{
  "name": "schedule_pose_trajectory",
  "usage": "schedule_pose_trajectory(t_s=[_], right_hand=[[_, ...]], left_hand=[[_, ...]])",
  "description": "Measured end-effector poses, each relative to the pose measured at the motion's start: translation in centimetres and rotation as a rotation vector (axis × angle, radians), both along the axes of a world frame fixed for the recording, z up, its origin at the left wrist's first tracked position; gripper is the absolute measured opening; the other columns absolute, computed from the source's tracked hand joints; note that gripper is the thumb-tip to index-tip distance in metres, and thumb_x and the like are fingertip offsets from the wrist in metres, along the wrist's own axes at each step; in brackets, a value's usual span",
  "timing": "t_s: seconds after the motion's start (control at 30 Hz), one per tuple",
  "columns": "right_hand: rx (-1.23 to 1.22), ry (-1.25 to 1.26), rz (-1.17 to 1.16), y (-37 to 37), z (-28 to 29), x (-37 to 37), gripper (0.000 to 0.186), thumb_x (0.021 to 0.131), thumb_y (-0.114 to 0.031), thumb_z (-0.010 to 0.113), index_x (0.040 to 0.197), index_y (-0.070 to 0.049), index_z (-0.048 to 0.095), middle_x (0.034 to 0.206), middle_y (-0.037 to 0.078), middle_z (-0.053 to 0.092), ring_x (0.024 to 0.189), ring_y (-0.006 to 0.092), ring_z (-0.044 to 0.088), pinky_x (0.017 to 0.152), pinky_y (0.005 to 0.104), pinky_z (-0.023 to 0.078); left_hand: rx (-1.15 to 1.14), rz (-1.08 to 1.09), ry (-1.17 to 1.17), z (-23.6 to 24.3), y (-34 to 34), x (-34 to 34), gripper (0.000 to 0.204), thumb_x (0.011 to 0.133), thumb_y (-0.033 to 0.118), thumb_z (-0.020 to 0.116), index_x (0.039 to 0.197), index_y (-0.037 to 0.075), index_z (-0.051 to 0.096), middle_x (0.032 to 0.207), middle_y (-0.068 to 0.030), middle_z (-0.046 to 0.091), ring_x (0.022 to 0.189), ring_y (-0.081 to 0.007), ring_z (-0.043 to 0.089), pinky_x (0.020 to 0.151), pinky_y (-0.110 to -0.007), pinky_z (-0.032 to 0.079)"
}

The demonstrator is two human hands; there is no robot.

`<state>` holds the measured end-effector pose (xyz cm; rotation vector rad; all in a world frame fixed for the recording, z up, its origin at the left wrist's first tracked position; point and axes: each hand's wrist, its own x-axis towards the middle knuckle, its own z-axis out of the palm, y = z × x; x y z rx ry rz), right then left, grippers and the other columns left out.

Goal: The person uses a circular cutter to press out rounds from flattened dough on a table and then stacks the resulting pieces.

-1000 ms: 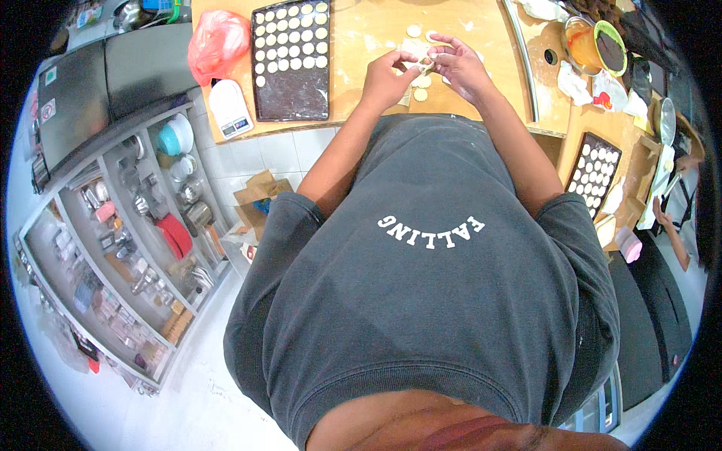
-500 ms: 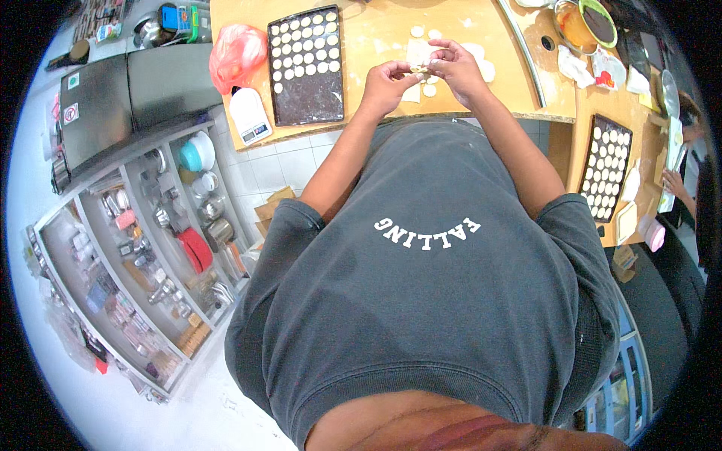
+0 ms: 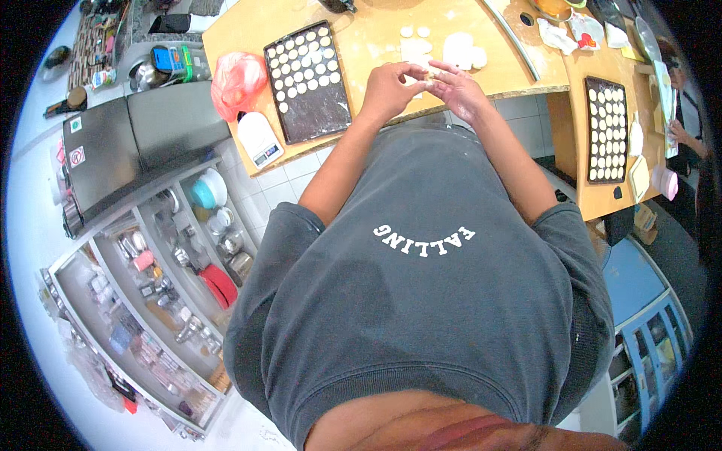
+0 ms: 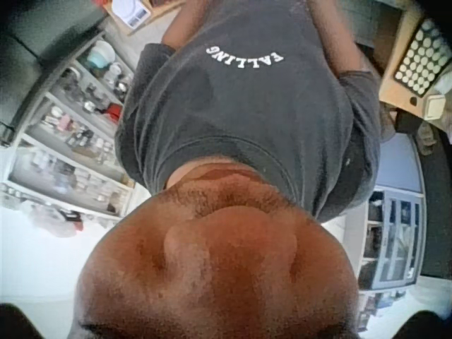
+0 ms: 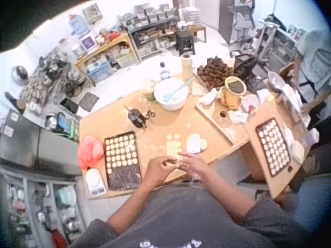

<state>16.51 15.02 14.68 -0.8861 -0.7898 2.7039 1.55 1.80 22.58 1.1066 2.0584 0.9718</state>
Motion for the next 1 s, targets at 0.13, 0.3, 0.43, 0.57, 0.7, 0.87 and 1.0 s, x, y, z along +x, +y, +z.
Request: schedule_pose_trajectory(t_s=[0.13,0.3,0.43,0.57,0.7,0.87,1.0], right_hand=[[-0.099,-0.027,-0.278,-0.4,-1.5,0.5,0.044,0.100,-0.006,0.059,0.141,0.001,0.045,0.121,0.017,0.063,0.112,0.0267,0.064,0.101,0.0363,0.055],[-0.211,0.076,-0.421,2.2,-3.9,2.0,0.038,0.102,-0.006,0.055,0.138,-0.002,0.046,0.122,0.019,0.061,0.115,0.0294,0.061,0.104,0.0398,0.052],[0.048,-0.108,-0.782,6.3,-7.0,2.9,0.036,0.096,0.000,0.059,0.132,0.000,0.051,0.112,0.016,0.067,0.099,0.0270,0.068,0.089,0.0363,0.058],[0.488,-0.535,-0.521,7.8,-11.1,4.0,0.030,0.092,-0.006,0.068,0.121,-0.002,0.064,0.110,0.014,0.072,0.092,0.0250,0.071,0.078,0.0327,0.057],[1.182,-0.770,-0.059,7.1,-10.5,0.7,0.034,0.089,-0.016,0.071,0.123,-0.012,0.069,0.116,0.012,0.072,0.098,0.0296,0.069,0.087,0.0392,0.056],[1.968,-0.736,0.540,6.6,-10.4,-1.4,0.025,0.085,-0.014,0.068,0.109,-0.015,0.074,0.117,0.010,0.063,0.115,0.0312,0.058,0.092,0.0455,0.053],[2.100,-0.657,0.652,7.3,-9.8,-1.9,0.015,0.087,-0.015,0.067,0.099,-0.013,0.075,0.114,0.009,0.062,0.113,0.0298,0.058,0.090,0.0455,0.053]], left_hand=[[0.044,-0.054,-0.019,0.7,0.0,0.1,0.034,0.085,0.028,0.082,0.113,0.009,0.078,0.099,-0.0037,0.078,0.083,-0.0139,0.062,0.081,-0.029,0.053],[0.036,-0.157,-0.121,-1.8,1.8,0.1,0.035,0.088,0.027,0.079,0.118,0.008,0.076,0.106,-0.0052,0.077,0.088,-0.0135,0.062,0.084,-0.031,0.053],[0.051,0.102,-0.288,-5.4,2.6,-0.7,0.034,0.095,0.022,0.072,0.125,0.005,0.072,0.116,-0.0066,0.074,0.095,-0.0151,0.066,0.089,-0.033,0.053],[0.022,0.228,-0.274,-7.9,-0.6,-2.3,0.034,0.094,0.023,0.073,0.122,0.004,0.072,0.111,-0.0080,0.075,0.092,-0.0139,0.066,0.084,-0.029,0.053],[-0.138,0.339,-0.238,-10.1,-5.3,-2.9,0.035,0.096,0.026,0.071,0.123,0.004,0.071,0.111,-0.0095,0.075,0.095,-0.0152,0.067,0.087,-0.031,0.053],[-0.216,0.372,-0.228,-9.6,-6.8,-1.9,0.034,0.097,0.025,0.071,0.124,0.004,0.071,0.112,-0.0115,0.074,0.100,-0.0169,0.067,0.091,-0.033,0.052],[-0.180,0.411,-0.195,-9.2,-6.8,-1.4,0.034,0.096,0.026,0.071,0.124,0.005,0.072,0.110,-0.0116,0.074,0.097,-0.0171,0.068,0.090,-0.032,0.053]])
